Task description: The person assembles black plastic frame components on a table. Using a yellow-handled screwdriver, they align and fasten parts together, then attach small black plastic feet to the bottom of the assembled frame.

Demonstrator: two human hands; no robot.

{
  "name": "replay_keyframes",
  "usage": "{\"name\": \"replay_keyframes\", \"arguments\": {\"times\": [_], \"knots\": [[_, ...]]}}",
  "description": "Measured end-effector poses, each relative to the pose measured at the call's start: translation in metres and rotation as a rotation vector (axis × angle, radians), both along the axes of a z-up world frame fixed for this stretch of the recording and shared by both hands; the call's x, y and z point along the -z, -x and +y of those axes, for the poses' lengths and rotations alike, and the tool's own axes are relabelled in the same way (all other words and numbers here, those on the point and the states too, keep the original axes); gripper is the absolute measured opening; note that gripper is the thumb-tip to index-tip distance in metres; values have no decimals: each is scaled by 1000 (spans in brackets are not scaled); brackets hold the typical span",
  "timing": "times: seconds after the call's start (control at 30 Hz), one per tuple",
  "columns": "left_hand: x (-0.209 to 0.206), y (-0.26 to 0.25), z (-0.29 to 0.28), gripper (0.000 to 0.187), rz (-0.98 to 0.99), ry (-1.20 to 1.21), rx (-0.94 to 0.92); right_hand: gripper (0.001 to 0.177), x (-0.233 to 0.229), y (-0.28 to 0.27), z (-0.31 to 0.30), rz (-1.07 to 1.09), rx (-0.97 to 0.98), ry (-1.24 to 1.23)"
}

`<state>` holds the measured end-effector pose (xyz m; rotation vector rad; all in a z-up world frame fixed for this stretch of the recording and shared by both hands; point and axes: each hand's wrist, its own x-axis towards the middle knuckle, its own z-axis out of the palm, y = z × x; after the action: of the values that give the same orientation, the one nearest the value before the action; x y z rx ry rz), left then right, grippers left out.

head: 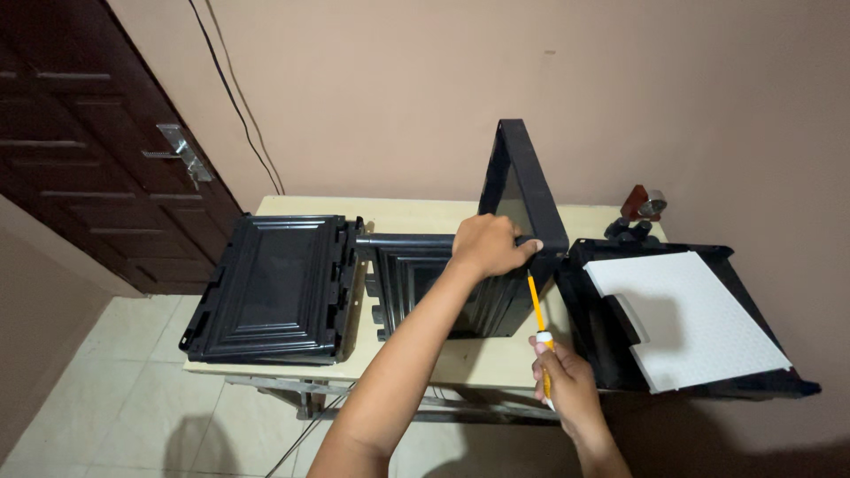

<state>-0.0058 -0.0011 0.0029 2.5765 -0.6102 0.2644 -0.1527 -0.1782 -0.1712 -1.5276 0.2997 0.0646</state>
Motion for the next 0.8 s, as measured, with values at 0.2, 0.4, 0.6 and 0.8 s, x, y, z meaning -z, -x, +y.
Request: {"name": "replay_keyframes", "arguments": {"times": [0.2,0.4,0.6,0.8], "knots": [[-3,1,-1,44,14,13,-10,45,35,15,5,150,-15,-82],[-3,4,-2,42,3,20,-7,47,64,10,2,208,-33,-183],[-4,3,-2,42,-4,10,-12,46,80,-2,6,163,-53,-265],[-1,2,-3,43,-6,2,-24,37,92,-3,12,95,23,65]]}}
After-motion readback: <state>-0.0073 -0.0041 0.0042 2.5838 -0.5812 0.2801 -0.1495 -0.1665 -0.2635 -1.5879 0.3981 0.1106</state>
